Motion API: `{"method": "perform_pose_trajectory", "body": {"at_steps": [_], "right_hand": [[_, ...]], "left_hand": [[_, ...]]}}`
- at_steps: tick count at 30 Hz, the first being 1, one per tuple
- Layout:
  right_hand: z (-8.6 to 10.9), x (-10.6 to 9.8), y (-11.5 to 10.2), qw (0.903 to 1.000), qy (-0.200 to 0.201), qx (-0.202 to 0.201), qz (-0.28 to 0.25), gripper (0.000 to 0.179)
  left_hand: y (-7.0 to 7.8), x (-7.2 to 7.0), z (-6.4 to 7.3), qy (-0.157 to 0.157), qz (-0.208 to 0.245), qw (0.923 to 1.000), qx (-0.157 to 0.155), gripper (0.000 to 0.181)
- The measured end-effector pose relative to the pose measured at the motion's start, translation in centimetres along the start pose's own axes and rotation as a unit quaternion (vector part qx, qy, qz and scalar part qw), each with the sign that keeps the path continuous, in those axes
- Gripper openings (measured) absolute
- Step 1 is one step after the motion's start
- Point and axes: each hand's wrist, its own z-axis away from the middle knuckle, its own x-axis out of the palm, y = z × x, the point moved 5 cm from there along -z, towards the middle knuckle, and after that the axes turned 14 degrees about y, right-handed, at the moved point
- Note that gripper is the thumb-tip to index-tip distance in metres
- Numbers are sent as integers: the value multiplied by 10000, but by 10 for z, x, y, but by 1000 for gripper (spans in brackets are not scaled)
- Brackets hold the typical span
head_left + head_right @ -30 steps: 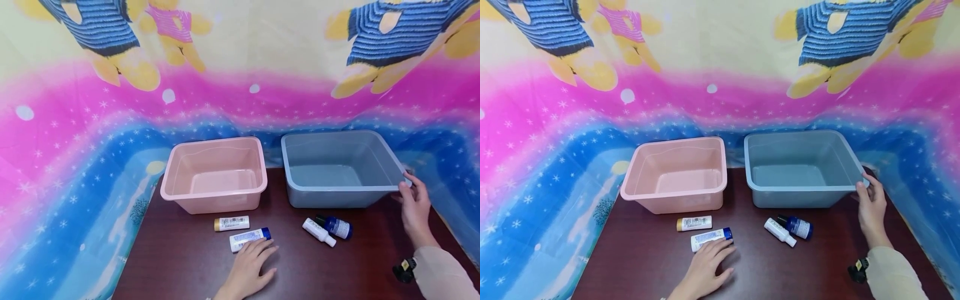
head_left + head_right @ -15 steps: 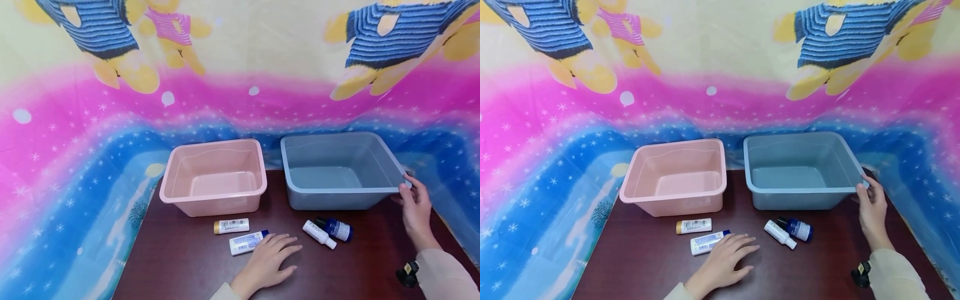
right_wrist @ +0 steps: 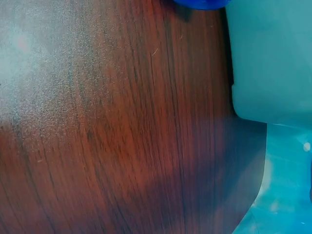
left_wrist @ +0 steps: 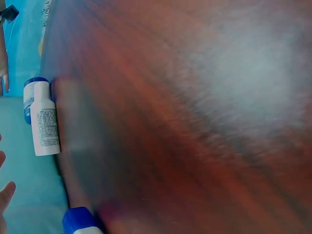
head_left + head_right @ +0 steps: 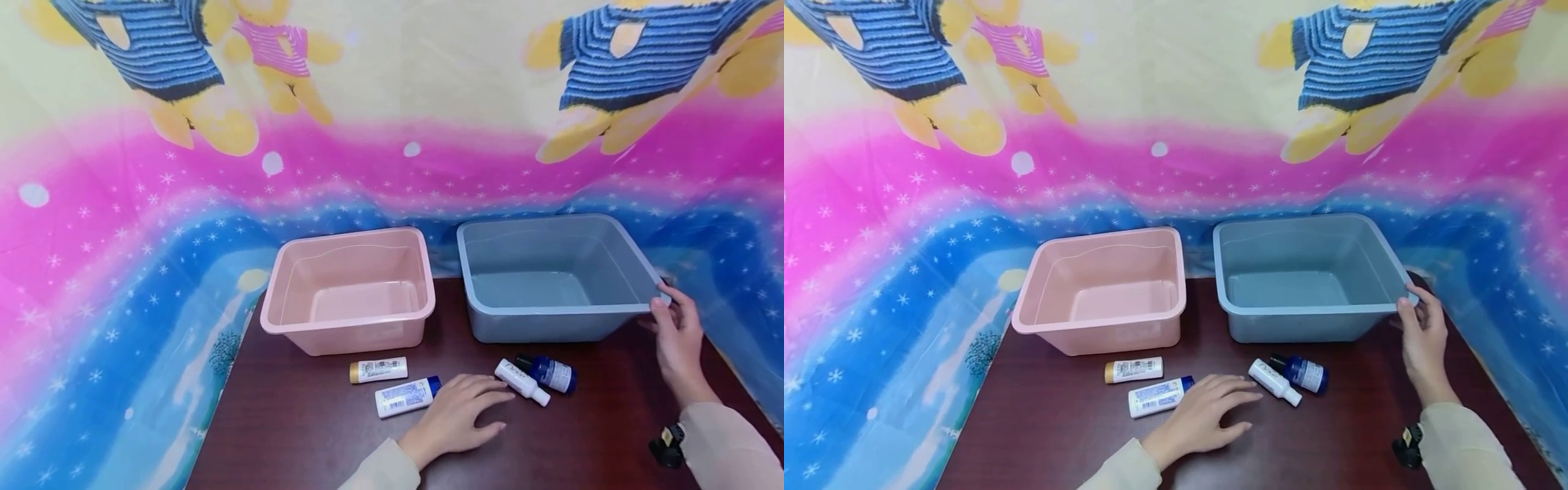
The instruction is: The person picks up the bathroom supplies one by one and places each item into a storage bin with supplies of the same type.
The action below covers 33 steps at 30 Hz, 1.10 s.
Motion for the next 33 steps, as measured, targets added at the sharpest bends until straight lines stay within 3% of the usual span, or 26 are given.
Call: {"method": "perform_pose_trajectory", "body": {"at_steps": [9,18,33], "right_hand": [[-2,0,-1,9999,65,69,-97,39],[-4,2,-1,9997,-214,10,-84,40],[-1,0,2,9988,383,79,298,37]], "left_hand": [[4,7,-20,-180,18,9997,173,45],[4,21,-33,-450,-15,9985,311,43],[0,45,-51,-588,38,9978,299,41]]}}
